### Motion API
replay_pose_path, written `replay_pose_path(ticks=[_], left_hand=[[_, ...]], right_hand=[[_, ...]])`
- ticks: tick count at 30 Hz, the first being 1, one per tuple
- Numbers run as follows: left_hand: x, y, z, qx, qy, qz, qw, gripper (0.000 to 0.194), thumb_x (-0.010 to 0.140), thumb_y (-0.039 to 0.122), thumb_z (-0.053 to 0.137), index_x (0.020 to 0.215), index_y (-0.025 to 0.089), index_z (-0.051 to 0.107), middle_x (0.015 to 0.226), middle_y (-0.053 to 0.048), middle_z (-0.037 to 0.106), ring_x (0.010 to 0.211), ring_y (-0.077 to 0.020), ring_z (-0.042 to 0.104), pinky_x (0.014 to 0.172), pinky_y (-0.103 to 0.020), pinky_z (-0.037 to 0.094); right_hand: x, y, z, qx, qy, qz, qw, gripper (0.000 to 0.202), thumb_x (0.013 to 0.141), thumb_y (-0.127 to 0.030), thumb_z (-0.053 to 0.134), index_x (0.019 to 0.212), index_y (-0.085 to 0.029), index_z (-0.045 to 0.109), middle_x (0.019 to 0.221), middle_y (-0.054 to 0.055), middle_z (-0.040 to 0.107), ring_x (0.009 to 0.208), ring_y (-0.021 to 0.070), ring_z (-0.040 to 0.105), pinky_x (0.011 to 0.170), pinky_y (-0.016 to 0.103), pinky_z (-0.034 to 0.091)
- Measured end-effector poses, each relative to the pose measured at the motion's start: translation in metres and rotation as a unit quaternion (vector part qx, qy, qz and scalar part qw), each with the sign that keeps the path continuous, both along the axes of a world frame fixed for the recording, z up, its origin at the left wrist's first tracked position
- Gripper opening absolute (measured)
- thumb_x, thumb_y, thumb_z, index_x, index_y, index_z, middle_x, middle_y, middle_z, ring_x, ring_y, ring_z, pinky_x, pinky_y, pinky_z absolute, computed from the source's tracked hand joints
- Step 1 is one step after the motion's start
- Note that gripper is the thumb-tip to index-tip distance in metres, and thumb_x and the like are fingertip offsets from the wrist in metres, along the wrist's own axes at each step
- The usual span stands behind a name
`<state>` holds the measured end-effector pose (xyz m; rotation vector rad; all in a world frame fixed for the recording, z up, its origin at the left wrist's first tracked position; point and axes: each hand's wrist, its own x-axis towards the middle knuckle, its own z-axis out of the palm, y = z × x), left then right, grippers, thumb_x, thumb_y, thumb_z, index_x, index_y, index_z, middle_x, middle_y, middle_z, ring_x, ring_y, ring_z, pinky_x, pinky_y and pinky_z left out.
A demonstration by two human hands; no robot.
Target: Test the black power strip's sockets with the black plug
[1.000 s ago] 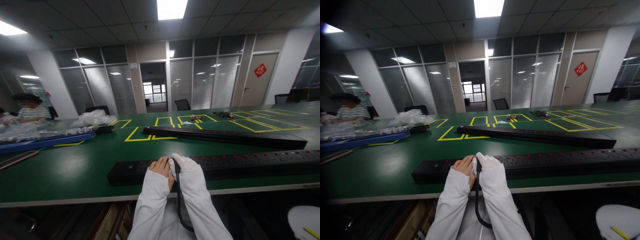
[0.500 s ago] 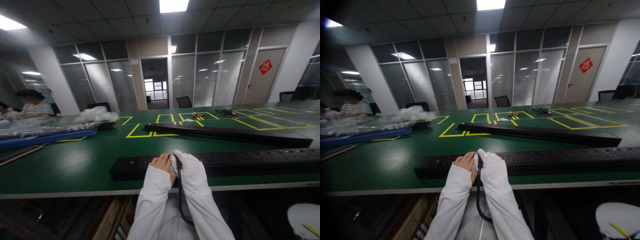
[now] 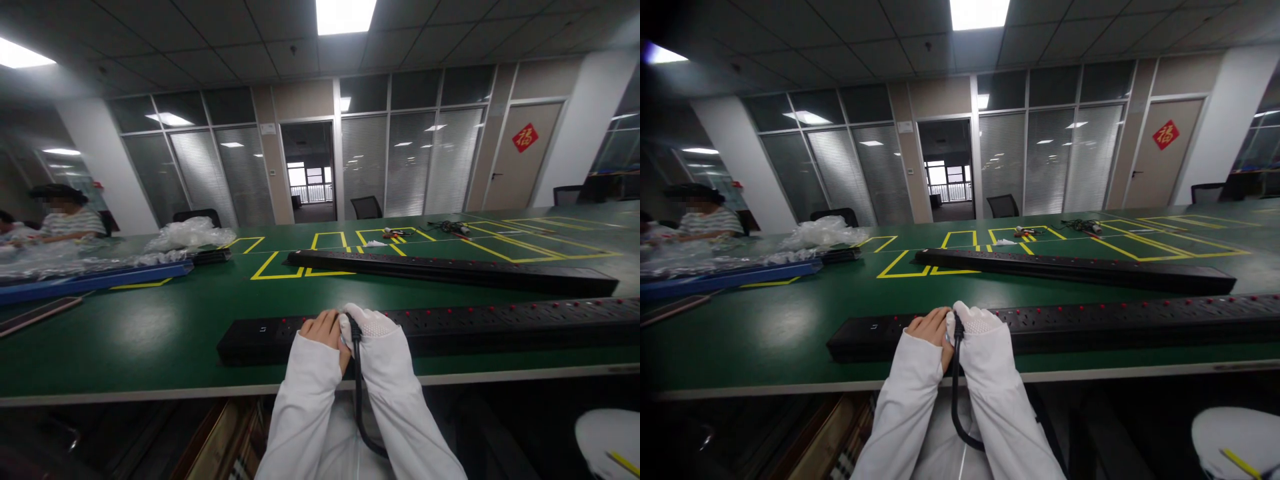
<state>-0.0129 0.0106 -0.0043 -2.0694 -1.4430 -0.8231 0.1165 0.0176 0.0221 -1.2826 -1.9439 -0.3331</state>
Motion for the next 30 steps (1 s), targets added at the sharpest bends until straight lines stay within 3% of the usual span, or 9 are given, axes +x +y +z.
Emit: replay_pose_path(ticks=[13, 18, 30], left_hand=[[-0.0003, 0.0016, -0.0024, -0.012, 0.004, 0.01, 1.0, 0.046, 0.069, 0.018, 0.04, 0.113, 0.015, 0.052, 0.119, -0.007, 0.057, 0.108, -0.0226, 0.049, 0.082, -0.038, 0.037], [-0.0005, 0.0025, -0.0022, -0.002, 0.008, 0.007, 1.0, 0.043, 0.071, 0.018, 0.039, 0.112, 0.017, 0.052, 0.118, -0.005, 0.057, 0.108, -0.021, 0.05, 0.08, -0.037, 0.037], [0.0023, 0.0031, -0.0006, 0.022, -0.002, 0.009, 1.0, 0.039, 0.073, 0.017, 0.039, 0.108, 0.017, 0.056, 0.114, -0.006, 0.06, 0.102, -0.0209, 0.054, 0.075, -0.036, 0.037]], right_hand=[[0.0008, -0.0018, 0.0018, -0.033, -0.012, 0.012, 0.999, 0.031, 0.089, -0.042, 0.033, 0.103, -0.029, 0.057, 0.083, -0.001, 0.063, 0.077, 0.0101, 0.055, 0.068, 0.021, 0.029], [-0.0017, -0.0018, 0.0025, -0.013, -0.012, -0.026, 0.999, 0.03, 0.087, -0.042, 0.037, 0.102, -0.029, 0.06, 0.076, -0.001, 0.062, 0.071, 0.0109, 0.052, 0.064, 0.023, 0.028], [0.0014, -0.001, 0.0008, -0.033, -0.019, -0.007, 0.999, 0.03, 0.088, -0.041, 0.035, 0.104, -0.028, 0.058, 0.078, 0.0, 0.061, 0.073, 0.0093, 0.053, 0.064, 0.021, 0.028]])
